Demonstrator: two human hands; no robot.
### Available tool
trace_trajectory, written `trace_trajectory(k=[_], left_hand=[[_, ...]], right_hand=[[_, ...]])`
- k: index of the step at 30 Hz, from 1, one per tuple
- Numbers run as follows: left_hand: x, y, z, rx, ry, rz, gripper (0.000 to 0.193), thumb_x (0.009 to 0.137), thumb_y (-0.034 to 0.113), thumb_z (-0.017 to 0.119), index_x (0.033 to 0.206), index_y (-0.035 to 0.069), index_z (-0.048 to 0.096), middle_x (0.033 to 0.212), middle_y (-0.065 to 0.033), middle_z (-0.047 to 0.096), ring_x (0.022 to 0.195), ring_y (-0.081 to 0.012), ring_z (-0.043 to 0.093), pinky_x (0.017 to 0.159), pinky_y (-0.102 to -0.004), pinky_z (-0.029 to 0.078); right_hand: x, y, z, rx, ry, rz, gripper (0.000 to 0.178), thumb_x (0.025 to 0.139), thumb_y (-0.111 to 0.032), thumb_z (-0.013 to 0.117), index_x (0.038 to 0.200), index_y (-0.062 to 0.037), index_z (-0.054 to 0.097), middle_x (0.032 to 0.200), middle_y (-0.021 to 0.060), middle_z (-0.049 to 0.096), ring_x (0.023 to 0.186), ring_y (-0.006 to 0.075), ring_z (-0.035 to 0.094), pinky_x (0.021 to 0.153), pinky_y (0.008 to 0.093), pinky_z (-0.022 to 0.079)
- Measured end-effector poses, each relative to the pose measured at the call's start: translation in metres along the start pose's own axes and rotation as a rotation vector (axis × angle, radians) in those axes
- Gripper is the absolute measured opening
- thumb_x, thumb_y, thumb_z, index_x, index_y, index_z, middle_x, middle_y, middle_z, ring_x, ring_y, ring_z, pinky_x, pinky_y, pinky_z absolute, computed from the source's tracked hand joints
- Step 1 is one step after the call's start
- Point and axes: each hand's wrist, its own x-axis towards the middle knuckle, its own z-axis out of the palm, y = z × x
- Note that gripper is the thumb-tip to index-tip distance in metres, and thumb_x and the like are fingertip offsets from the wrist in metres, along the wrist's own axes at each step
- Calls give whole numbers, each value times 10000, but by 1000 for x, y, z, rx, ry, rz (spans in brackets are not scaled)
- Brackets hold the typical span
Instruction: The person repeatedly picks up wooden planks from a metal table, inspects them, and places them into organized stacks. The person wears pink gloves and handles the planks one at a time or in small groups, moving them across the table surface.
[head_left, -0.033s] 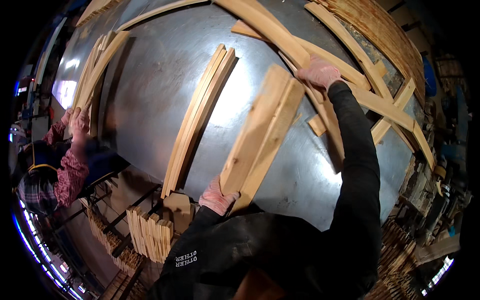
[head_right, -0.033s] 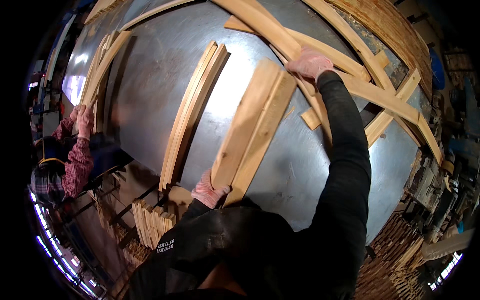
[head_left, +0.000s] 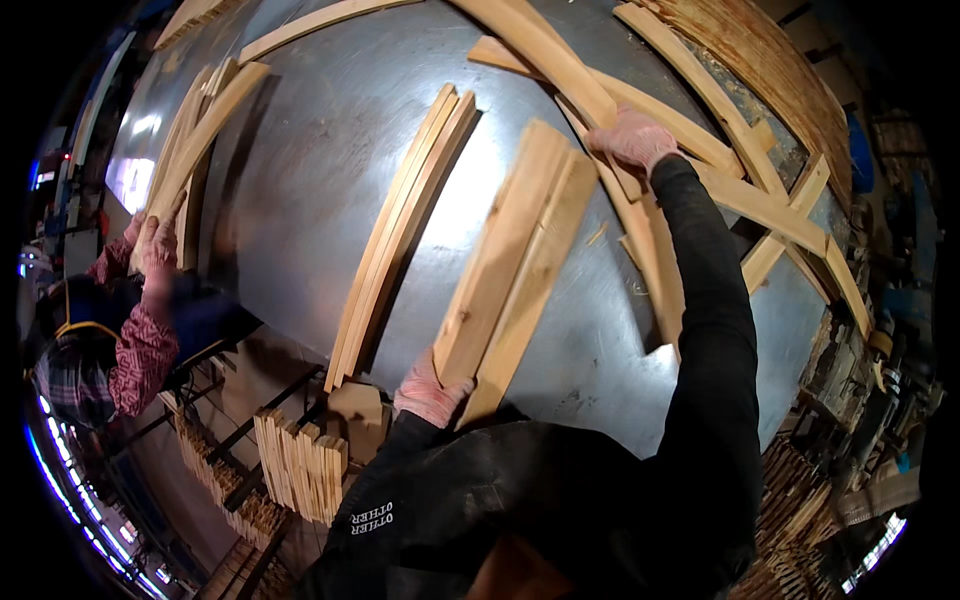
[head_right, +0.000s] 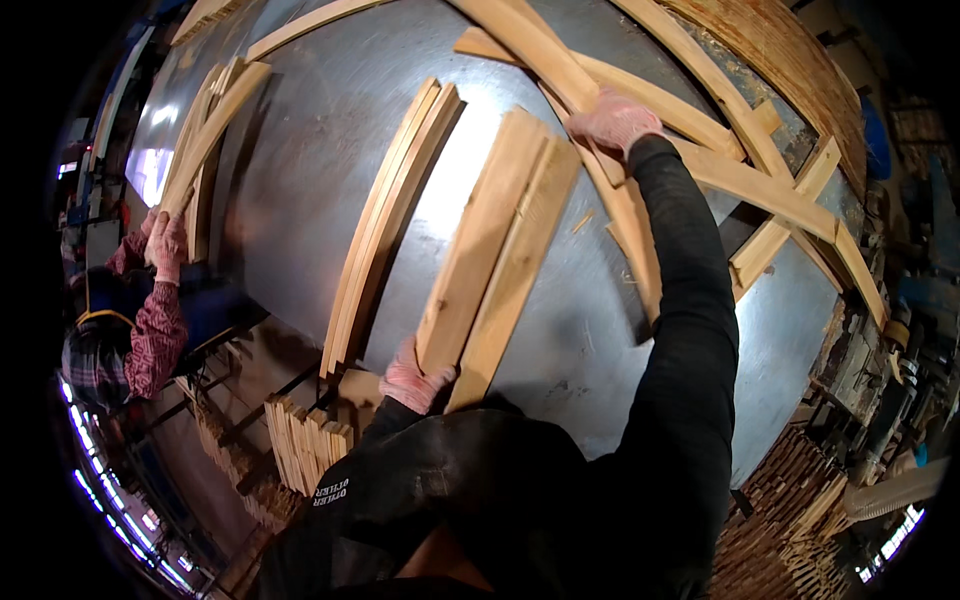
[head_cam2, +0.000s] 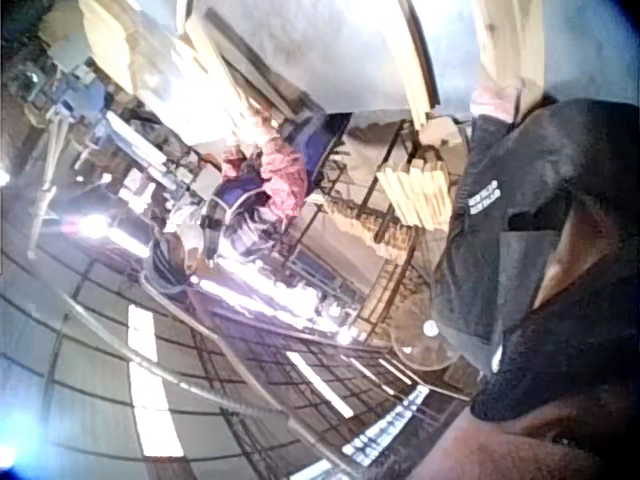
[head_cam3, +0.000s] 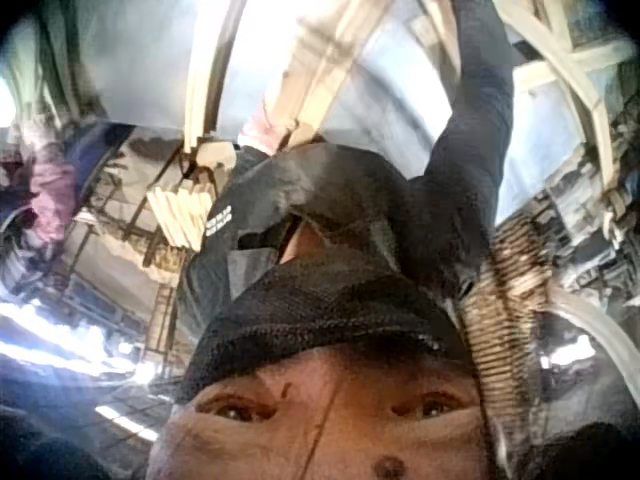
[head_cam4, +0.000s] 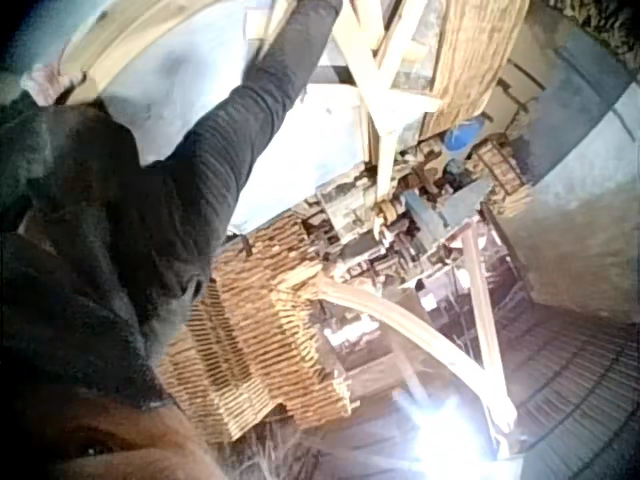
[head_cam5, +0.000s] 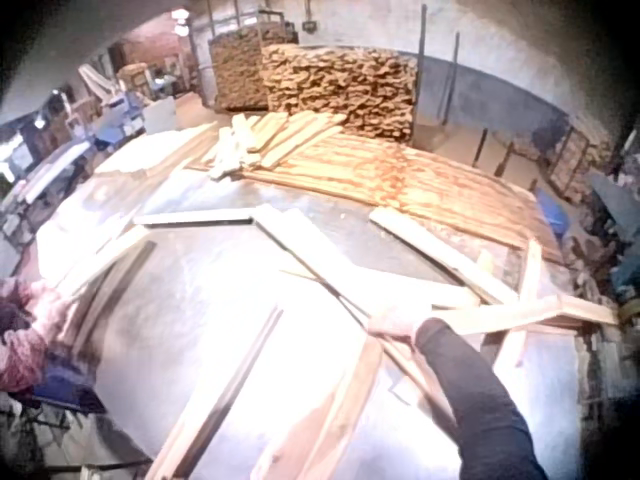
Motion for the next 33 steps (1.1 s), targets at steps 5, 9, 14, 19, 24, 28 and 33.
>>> trace_trajectory(k=[5, 9, 14, 19, 24, 28, 33], left_hand=[[4, -24, -28, 458, 289, 74, 718, 696, 290, 754, 1291, 31, 448, 1118, -213, 602, 1037, -386, 586, 862, -474, 494], [15, -47, -29, 548, 279, 99, 745, 713, 334, 752, 1319, 45, 432, 1152, -204, 583, 1061, -365, 581, 900, -456, 478], [14, -37, -31, 596, 179, 25, 756, 726, 353, 751, 1328, 42, 418, 1132, -189, 594, 1030, -348, 599, 858, -455, 490], [18, -18, -29, 579, 155, -16, 760, 767, 362, 713, 1370, 36, 385, 1258, -226, 549, 1153, -362, 556, 950, -460, 464], [24, -16, -10, 460, 79, 51, 770, 763, 333, 726, 1353, -21, 381, 1287, -254, 524, 1186, -387, 529, 1010, -442, 433], [39, -7, 1, 231, -44, 98, 688, 749, 300, 724, 1281, -33, 443, 1237, -255, 563, 1129, -377, 573, 981, -406, 453], [72, -38, -12, 116, 6, 131, 772, 709, 320, 775, 1308, -30, 436, 1100, -221, 636, 1014, -357, 622, 925, -394, 488]], right_hand=[[-24, -51, 26, 653, -249, 69, 587, 770, -459, 727, 1142, -33, 570, 879, 76, 591, 806, 166, 583, 723, 316, 495], [-69, -37, 91, 1058, -54, 58, 444, 827, -397, 721, 1022, -34, 556, 791, 56, 538, 670, 191, 582, 668, 344, 530], [-163, 77, 140, 1538, -311, 177, 523, 845, -367, 687, 1132, 51, 560, 940, 125, 630, 728, 265, 656, 697, 388, 583], [-258, 71, 172, 2035, -299, 44, 587, 825, -271, 698, 1226, 101, 484, 1049, 220, 594, 974, 369, 624, 951, 541, 501], [-294, 71, 201, 1970, -100, 83, 651, 823, -220, 700, 1290, 135, 418, 1155, 257, 585, 1064, 382, 614, 976, 521, 498], [-308, 78, 188, 1698, 38, 168, 632, 825, -216, 720, 1273, 139, 448, 1083, 239, 630, 963, 352, 669, 913, 437, 551], [-324, 56, 188, 1883, -54, -39, 683, 839, -271, 713, 1311, 124, 417, 1190, 251, 587, 1033, 377, 642, 926, 451, 533]])
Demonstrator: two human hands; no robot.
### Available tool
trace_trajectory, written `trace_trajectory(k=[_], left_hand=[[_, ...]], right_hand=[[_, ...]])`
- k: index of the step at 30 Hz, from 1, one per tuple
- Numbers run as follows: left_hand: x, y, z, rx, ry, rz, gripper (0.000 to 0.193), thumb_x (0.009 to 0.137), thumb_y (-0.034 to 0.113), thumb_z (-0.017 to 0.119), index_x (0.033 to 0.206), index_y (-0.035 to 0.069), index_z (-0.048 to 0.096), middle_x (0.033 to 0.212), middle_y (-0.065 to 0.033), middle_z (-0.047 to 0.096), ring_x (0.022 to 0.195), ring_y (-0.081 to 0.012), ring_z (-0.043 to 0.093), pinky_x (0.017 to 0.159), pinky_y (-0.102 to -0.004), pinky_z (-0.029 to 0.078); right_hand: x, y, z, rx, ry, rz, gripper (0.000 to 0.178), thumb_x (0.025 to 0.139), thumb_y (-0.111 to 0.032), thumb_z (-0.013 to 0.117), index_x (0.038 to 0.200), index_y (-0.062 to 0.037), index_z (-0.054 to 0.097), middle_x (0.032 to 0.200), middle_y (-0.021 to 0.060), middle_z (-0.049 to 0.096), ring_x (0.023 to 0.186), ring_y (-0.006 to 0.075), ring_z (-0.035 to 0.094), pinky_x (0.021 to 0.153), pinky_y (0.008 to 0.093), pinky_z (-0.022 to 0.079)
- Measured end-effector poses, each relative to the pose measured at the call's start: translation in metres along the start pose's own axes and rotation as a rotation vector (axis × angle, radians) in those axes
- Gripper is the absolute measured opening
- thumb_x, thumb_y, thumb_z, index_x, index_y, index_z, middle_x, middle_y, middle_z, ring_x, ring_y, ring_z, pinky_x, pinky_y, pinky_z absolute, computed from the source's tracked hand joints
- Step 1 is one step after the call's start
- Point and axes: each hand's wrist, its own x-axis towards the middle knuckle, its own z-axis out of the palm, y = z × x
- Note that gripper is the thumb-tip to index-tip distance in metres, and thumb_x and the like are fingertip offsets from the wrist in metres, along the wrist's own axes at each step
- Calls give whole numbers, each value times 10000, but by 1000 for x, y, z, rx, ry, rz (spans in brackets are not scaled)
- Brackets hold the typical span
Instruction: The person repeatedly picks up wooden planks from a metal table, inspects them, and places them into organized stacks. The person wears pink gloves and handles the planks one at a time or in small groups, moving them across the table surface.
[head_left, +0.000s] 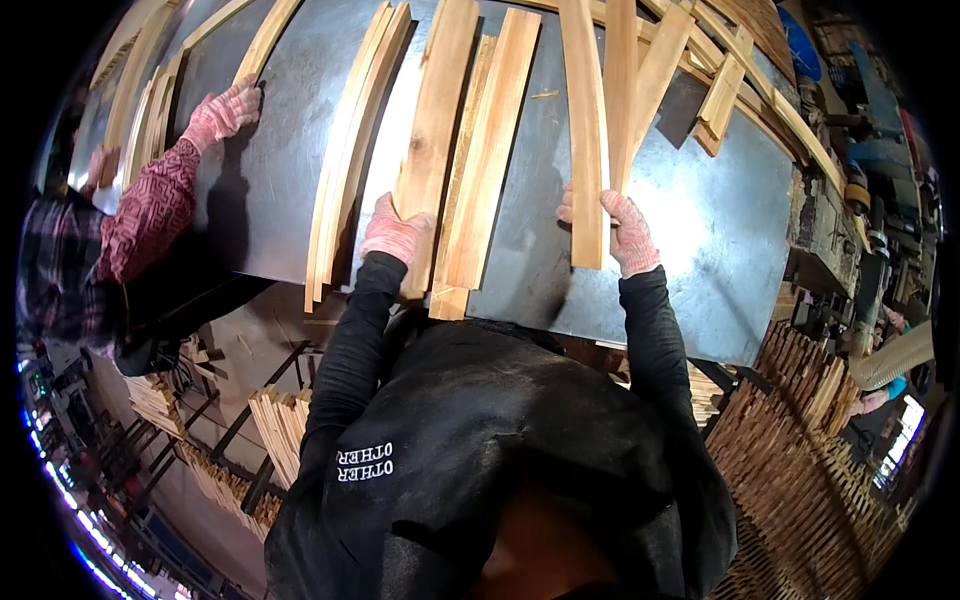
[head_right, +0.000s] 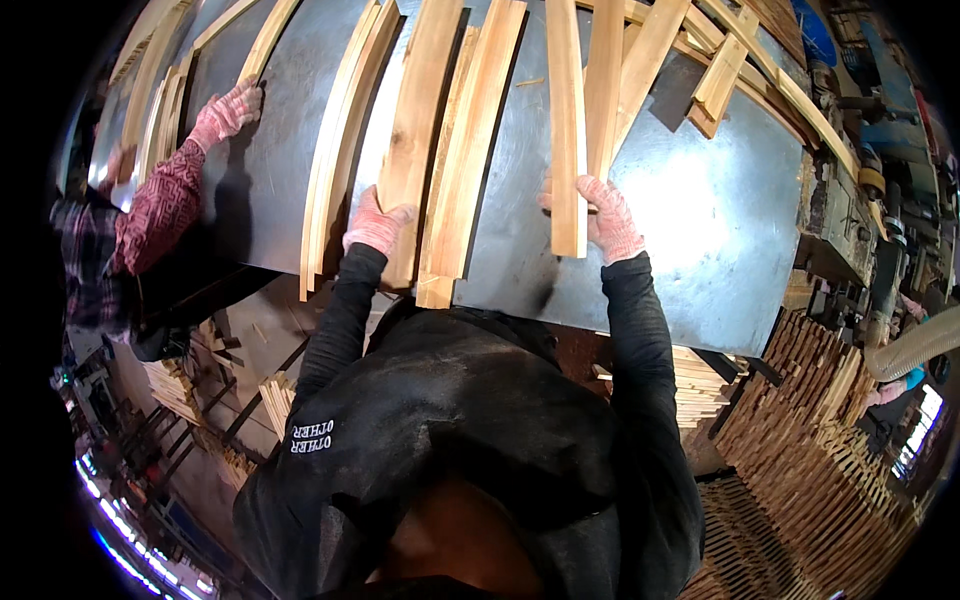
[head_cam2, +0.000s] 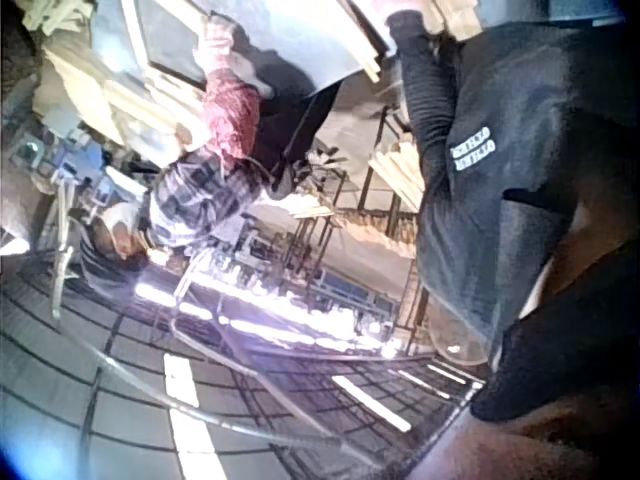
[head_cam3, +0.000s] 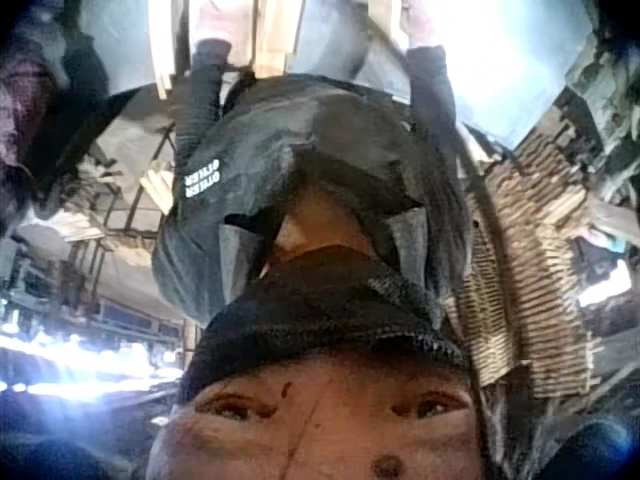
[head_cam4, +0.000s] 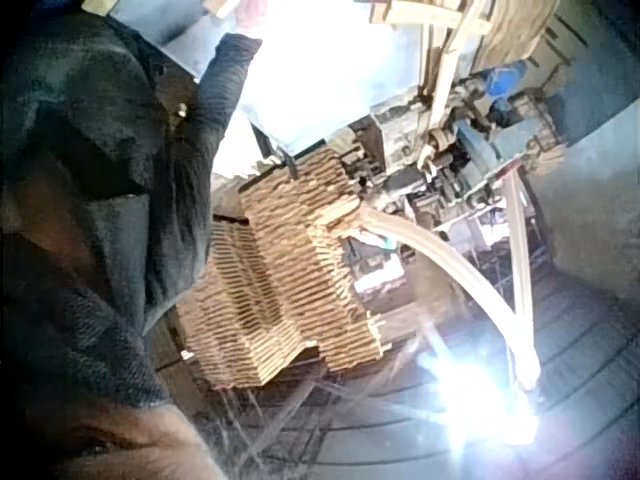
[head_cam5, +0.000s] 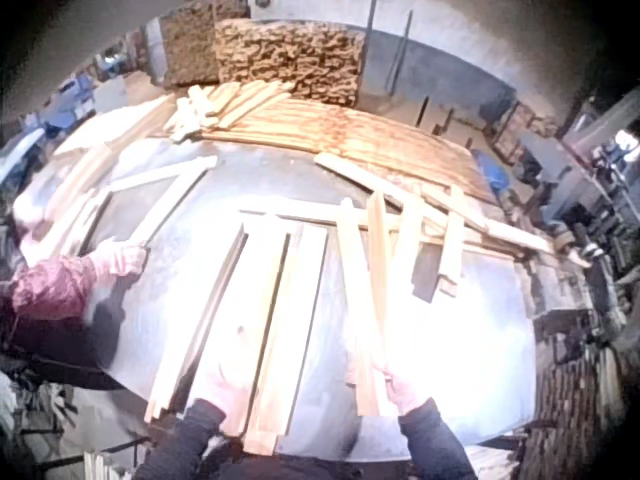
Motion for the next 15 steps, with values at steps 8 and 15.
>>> trace_trajectory(k=[8, 15], left_hand=[[-64, 97, 52, 747, -110, 400, 1019, 683, 400, 810, 1447, 2, 266, 1355, -312, 417, 1217, -409, 462, 982, -472, 438], [-17, 68, 28, -310, -412, 298, 789, 823, 131, 609, 1495, 22, 210, 1309, -214, 534, 1213, -281, 518, 1032, -334, 402]], right_hand=[[19, 11, 18, 132, -174, -2, 810, 835, -424, 706, 1332, 132, 391, 1159, 233, 575, 1072, 363, 612, 940, 417, 512], [18, 10, 57, -561, 15, -42, 529, 895, -350, 671, 1175, 89, 576, 1080, 184, 656, 1031, 288, 650, 909, 351, 524]])
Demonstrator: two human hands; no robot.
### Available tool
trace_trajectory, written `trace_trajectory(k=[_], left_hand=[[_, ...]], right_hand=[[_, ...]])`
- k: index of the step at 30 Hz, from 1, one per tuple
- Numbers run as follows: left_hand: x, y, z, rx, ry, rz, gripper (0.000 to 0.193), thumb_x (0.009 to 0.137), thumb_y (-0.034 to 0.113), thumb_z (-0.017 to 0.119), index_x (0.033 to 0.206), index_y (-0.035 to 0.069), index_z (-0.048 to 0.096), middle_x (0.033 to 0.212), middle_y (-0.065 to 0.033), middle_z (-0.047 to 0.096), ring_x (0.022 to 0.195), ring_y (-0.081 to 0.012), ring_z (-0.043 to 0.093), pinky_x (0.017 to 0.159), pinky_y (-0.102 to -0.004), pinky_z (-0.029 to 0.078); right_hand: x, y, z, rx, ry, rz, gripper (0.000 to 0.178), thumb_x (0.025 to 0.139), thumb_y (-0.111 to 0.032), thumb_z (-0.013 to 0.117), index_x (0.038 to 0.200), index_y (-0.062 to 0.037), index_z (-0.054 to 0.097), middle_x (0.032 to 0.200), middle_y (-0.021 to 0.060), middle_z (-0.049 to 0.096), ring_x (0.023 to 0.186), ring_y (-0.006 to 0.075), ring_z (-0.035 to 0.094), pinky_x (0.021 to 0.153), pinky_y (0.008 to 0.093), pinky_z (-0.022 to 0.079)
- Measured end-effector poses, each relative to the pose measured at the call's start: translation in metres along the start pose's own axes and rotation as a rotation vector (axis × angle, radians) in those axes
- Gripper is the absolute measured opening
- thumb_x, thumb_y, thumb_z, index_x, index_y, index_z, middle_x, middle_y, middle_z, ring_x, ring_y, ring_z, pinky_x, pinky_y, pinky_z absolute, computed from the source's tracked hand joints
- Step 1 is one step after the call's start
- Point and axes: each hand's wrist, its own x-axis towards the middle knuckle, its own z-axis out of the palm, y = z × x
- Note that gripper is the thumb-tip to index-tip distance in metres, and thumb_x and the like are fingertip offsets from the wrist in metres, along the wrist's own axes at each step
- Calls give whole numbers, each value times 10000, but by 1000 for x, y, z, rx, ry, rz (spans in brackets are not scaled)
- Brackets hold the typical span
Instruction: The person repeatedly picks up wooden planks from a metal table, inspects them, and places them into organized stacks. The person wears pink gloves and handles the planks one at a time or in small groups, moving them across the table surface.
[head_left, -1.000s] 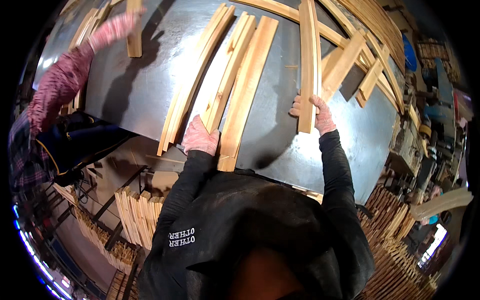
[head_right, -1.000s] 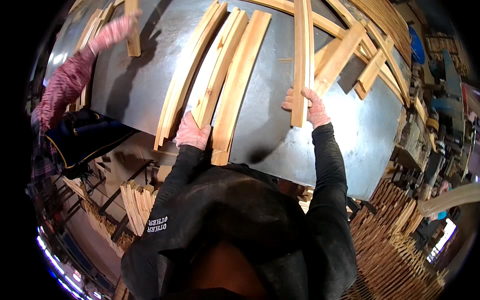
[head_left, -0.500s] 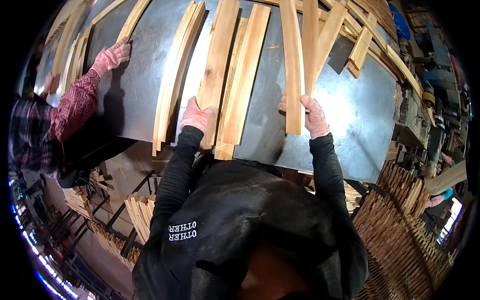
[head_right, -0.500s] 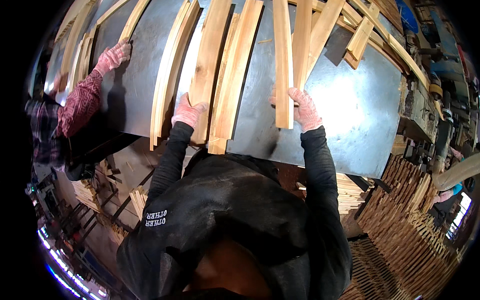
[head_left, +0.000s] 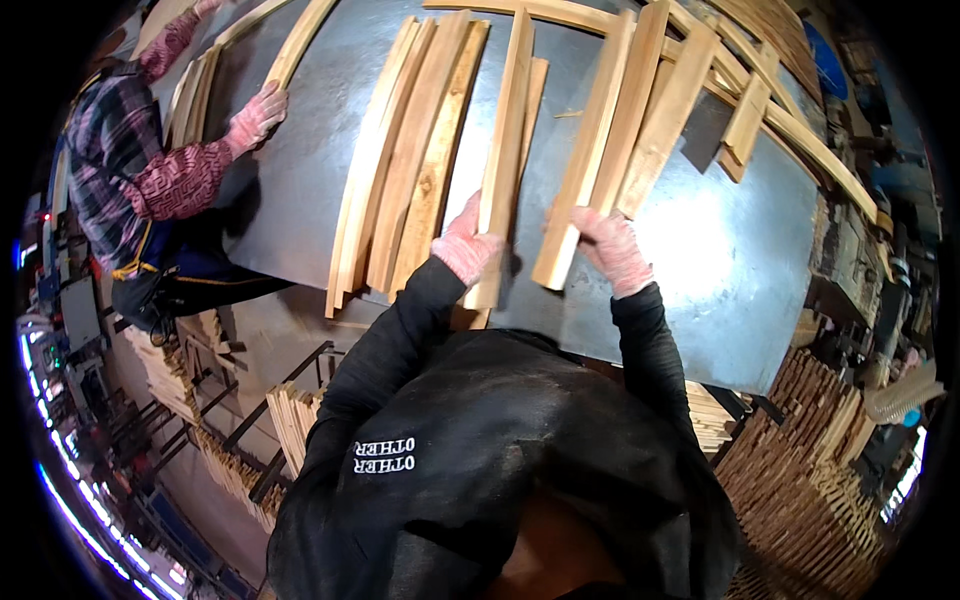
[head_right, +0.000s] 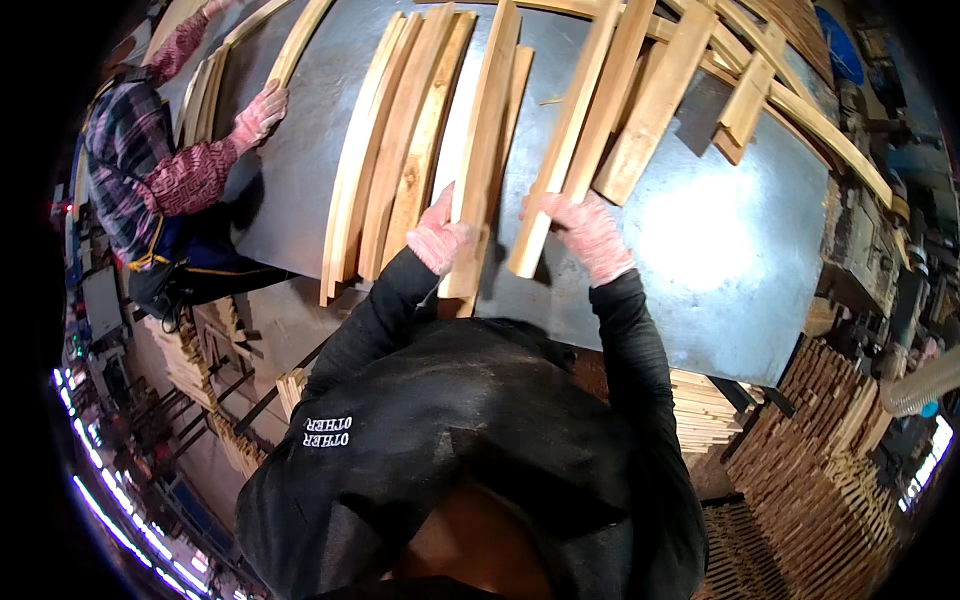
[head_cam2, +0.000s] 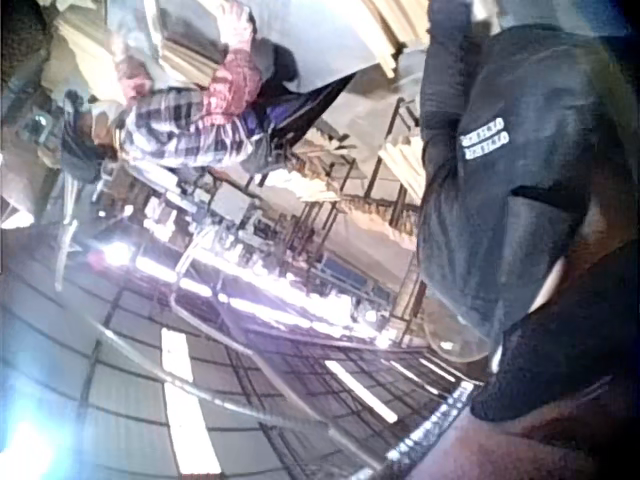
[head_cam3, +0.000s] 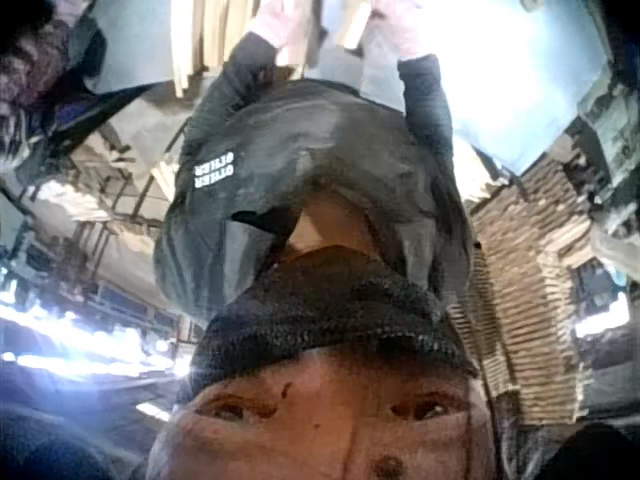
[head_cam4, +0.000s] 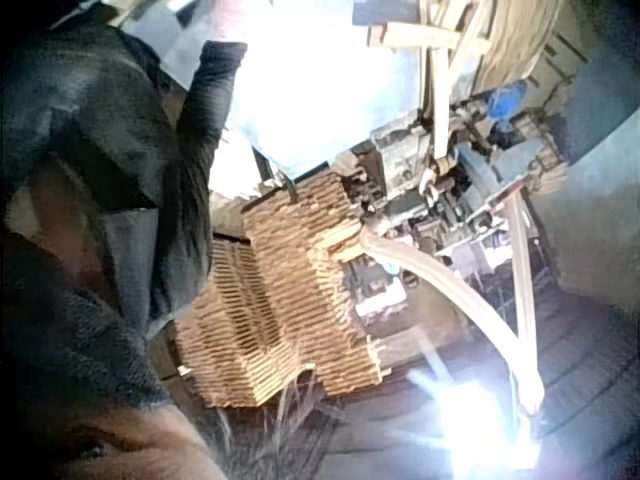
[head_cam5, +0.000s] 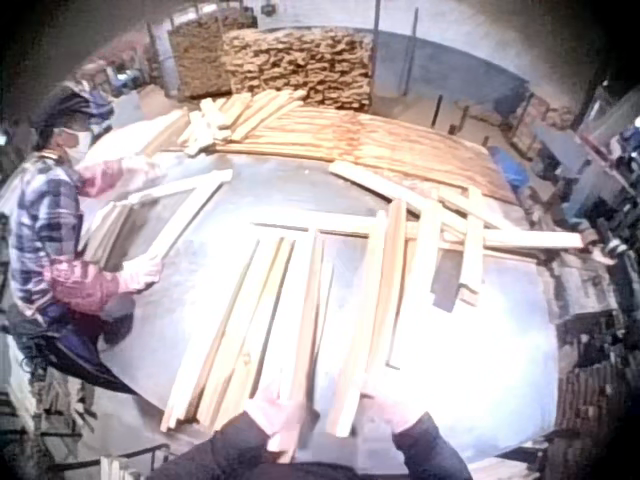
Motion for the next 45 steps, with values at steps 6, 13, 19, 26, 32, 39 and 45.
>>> trace_trajectory(k=[6, 13, 19, 26, 32, 39, 45], left_hand=[[23, -20, 33, -255, -120, 14, 888, 960, 460, 549, 1526, -4, 46, 1192, -190, 600, 1068, -225, 561, 941, -285, 422], [-3, 28, -73, 644, 606, 268, 687, 802, 359, 703, 1337, 8, 451, 1151, -194, 624, 1075, -334, 597, 950, -430, 459], [-37, -61, -180, 607, 415, -492, 646, 754, 466, 729, 1198, 23, 578, 1130, -237, 638, 1055, -387, 610, 901, -438, 485], [-20, -72, -268, 735, 543, -507, 570, 813, 511, 636, 1166, 64, 619, 1071, -217, 673, 1031, -368, 635, 864, -434, 500], [-20, -28, -256, 748, 491, -499, 1071, 786, 527, 689, 1523, 42, 80, 1378, -265, 458, 1263, -370, 487, 1009, -403, 428], [-36, -35, -264, 917, 621, -487, 1117, 673, 440, 775, 1517, 83, 138, 1222, -274, 518, 1082, -416, 576, 895, -468, 494], [-41, -30, -296, 1206, 574, -638, 1004, 682, 403, 781, 1466, 102, 229, 1211, -228, 539, 1093, -391, 567, 854, -475, 497]], right_hand=[[10, 54, 67, -539, 206, 118, 927, 951, -492, 512, 1498, 63, 10, 1337, 272, 508, 1206, 356, 547, 961, 411, 458], [-1, 34, 61, 308, 188, 248, 573, 857, -137, 712, 1333, -25, 413, 1101, 103, 647, 987, 184, 629, 853, 308, 523], [10, 1, 98, 31, -39, 67, 286, 906, -119, 604, 1169, -8, 615, 1114, 125, 669, 987, 197, 647, 879, 333, 517], [96, -18, 236, 245, -264, 358, 411, 974, -197, 555, 1301, 40, 478, 1225, 121, 625, 1148, 214, 587, 995, 319, 463], [163, 5, 321, -1008, -787, 166, 620, 837, -457, 576, 1199, 46, 581, 1053, 287, 648, 994, 390, 644, 880, 378, 515], [185, -72, 155, -1307, -586, -307, 582, 927, -432, 534, 1373, -61, 478, 1354, 163, 533, 1196, 296, 539, 1001, 389, 452], [273, -163, -107, -1865, 362, -286, 1034, 672, -402, 827, 1451, 29, 300, 1421, 254, 434, 1332, 361, 416, 1102, 400, 350]])
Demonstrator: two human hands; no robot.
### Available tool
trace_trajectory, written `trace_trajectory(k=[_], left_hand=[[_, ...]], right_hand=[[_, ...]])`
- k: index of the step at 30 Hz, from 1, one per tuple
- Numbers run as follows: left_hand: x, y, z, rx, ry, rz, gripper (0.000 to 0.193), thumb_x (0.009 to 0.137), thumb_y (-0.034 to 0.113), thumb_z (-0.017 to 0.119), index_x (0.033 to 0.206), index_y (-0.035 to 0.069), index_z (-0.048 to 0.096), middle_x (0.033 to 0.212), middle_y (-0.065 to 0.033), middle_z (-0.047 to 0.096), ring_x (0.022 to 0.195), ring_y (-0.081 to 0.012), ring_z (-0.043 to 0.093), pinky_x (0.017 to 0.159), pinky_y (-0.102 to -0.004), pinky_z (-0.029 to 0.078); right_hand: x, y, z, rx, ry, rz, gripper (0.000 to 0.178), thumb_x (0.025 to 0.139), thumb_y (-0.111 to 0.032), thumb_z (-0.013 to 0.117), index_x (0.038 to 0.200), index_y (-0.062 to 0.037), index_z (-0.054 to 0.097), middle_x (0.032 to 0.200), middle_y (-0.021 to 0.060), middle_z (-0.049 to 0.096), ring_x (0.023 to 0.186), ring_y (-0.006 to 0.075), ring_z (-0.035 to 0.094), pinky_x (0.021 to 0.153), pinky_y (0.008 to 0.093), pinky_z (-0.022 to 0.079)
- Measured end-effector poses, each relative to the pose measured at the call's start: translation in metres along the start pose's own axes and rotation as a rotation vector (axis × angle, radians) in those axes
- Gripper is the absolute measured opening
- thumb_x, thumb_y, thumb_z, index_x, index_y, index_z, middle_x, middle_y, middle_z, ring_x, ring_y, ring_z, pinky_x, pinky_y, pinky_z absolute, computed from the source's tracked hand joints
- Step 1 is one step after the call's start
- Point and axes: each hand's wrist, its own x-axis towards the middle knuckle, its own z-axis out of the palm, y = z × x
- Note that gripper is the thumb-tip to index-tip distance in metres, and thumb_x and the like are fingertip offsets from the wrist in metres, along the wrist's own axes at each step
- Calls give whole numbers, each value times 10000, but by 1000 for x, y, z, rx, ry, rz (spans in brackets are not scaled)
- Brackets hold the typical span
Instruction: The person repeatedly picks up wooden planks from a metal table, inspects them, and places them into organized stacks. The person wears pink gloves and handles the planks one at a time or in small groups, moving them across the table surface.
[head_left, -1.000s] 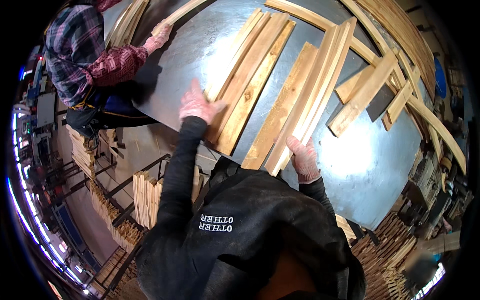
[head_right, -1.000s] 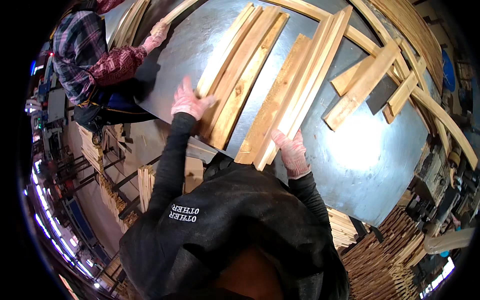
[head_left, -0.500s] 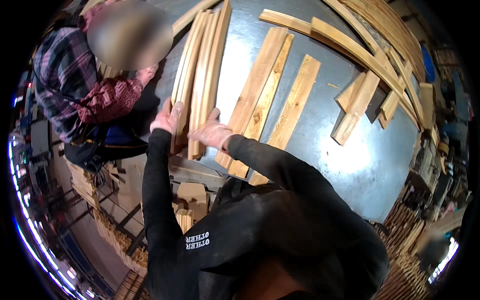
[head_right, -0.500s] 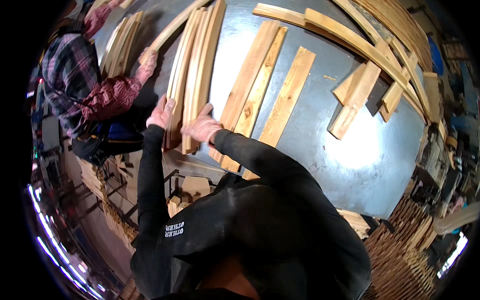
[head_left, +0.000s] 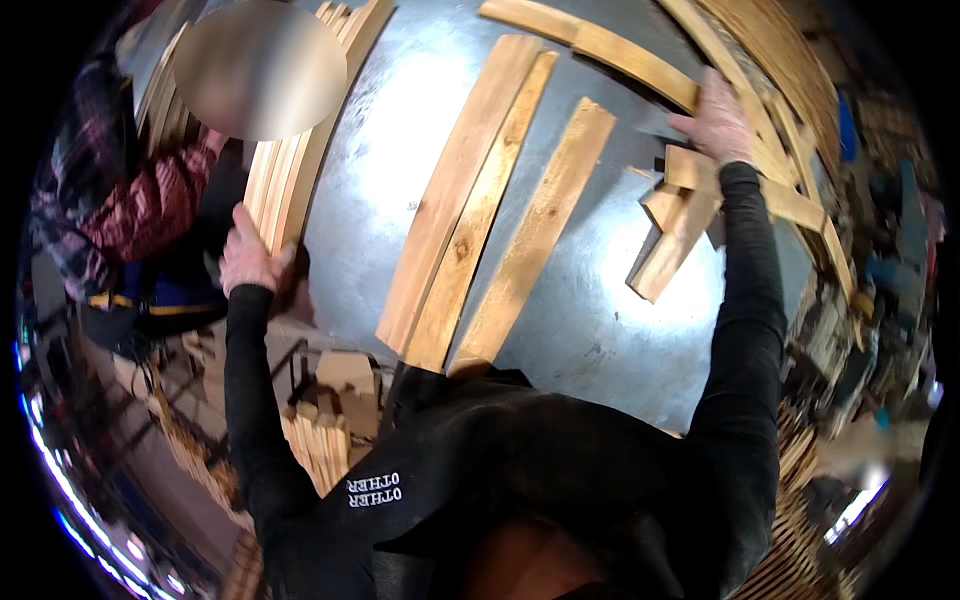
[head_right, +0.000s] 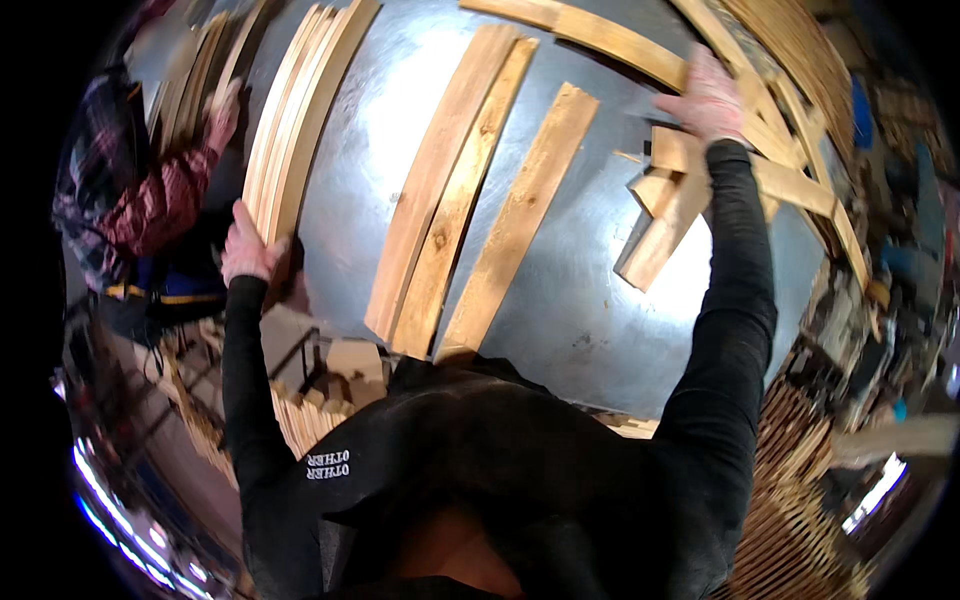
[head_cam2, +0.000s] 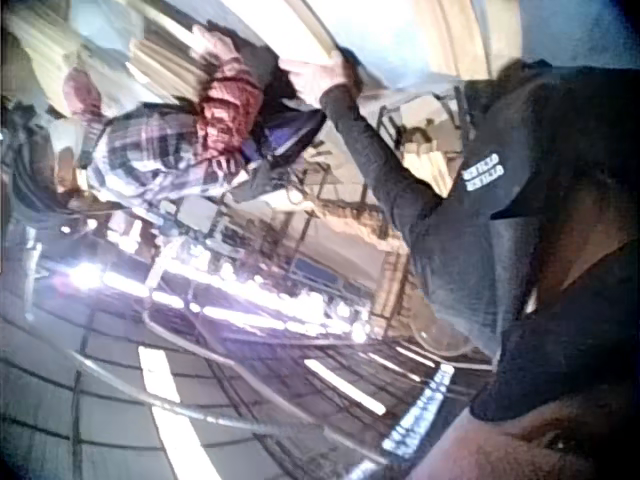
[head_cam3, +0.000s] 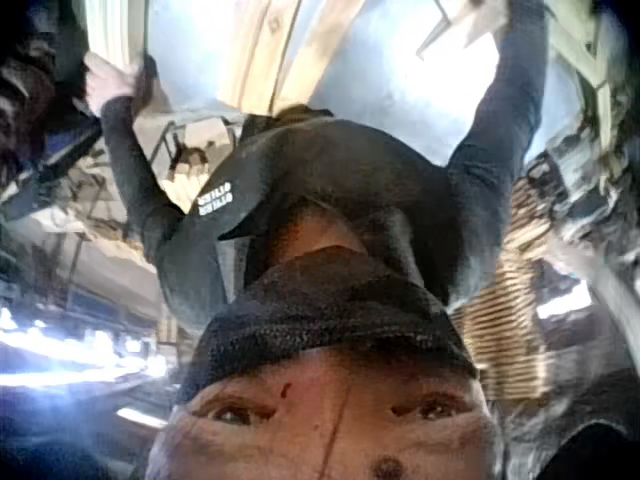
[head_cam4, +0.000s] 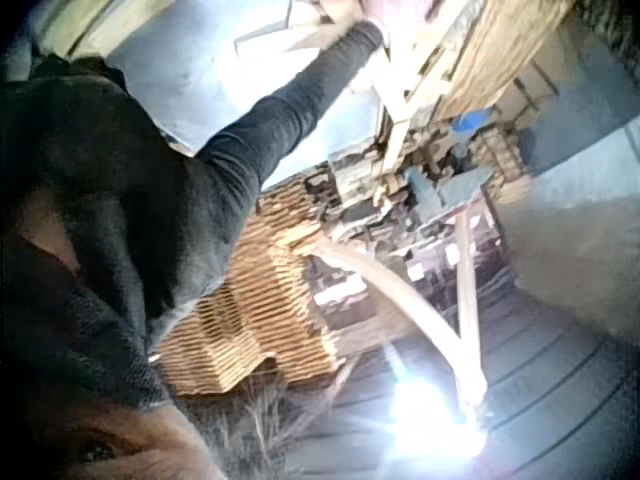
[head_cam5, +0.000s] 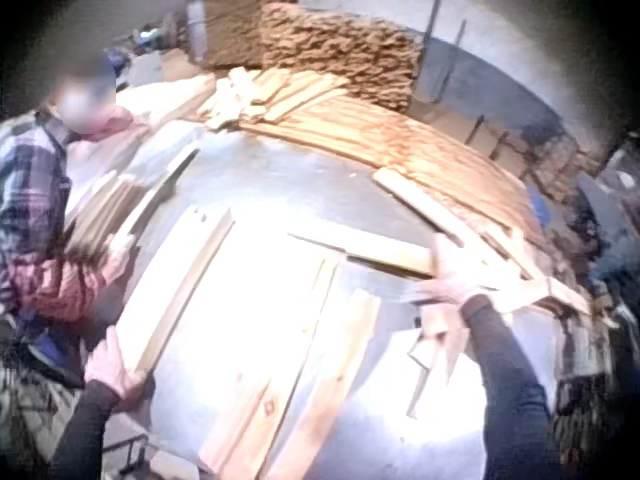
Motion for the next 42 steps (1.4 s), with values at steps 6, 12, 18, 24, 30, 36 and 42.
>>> trace_trajectory(k=[6, 12, 18, 24, 30, 36, 42], left_hand=[[-92, 98, 42, -562, -253, 442, 1091, 611, 509, 852, 1437, 27, 326, 1336, -250, 477, 1194, -395, 516, 992, -445, 451], [-114, 110, 28, -872, -663, 192, 576, 841, 212, 619, 1371, 38, 475, 1001, -144, 642, 875, -209, 616, 761, -308, 510], [-116, 113, 19, -2028, -1144, 21, 431, 851, 114, 607, 1241, -55, 534, 1099, -173, 654, 907, -256, 668, 846, -388, 547], [-116, 122, 36, -540, -246, 165, 517, 876, 238, 601, 1345, 67, 468, 1098, -288, 618, 1056, -434, 593, 880, -416, 498], [-183, 164, 42, -186, -248, 246, 1235, 623, 503, 809, 1525, 59, 92, 1490, -318, 239, 1356, -488, 291, 1112, -522, 258], [-189, 171, 52, -470, -198, 251, 1061, 703, 359, 767, 1510, 39, 156, 1443, -310, 331, 1307, -443, 396, 1070, -460, 364], [-153, 142, 28, -442, -335, 259, 860, 767, 285, 656, 1492, 62, 251, 1143, -307, 601, 1008, -430, 623, 875, -441, 508]], right_hand=[[32, 64, 72, -125, -258, 82, 778, 793, -215, 671, 1483, -140, 320, 1321, 204, 550, 1199, 346, 553, 1011, 416, 449], [-2, 53, 37, 134, -528, 80, 835, 738, -282, 747, 1441, -69, 352, 1264, 231, 591, 1141, 369, 587, 959, 409, 472], [-119, 54, 39, 168, -258, 325, 852, 717, -416, 787, 1393, -65, 406, 1272, 213, 579, 1186, 366, 549, 999, 435, 438], [-174, 87, 17, 314, 217, 371, 858, 653, -370, 865, 1303, 13, 457, 1229, 215, 578, 1124, 342, 580, 963, 407, 465], [-171, 75, -46, 1078, 627, 346, 743, 690, -190, 878, 1270, 6, 457, 1182, 162, 586, 1054, 258, 591, 937, 381, 477], [-172, 72, -86, 1630, 479, 138, 704, 788, -247, 772, 1344, 1, 419, 1218, 139, 569, 1074, 259, 580, 979, 385, 463], [-183, -22, -36, 2822, -766, 4, 847, 787, -475, 714, 1365, 57, 398, 1232, 225, 558, 1110, 318, 578, 1003, 443, 467]])
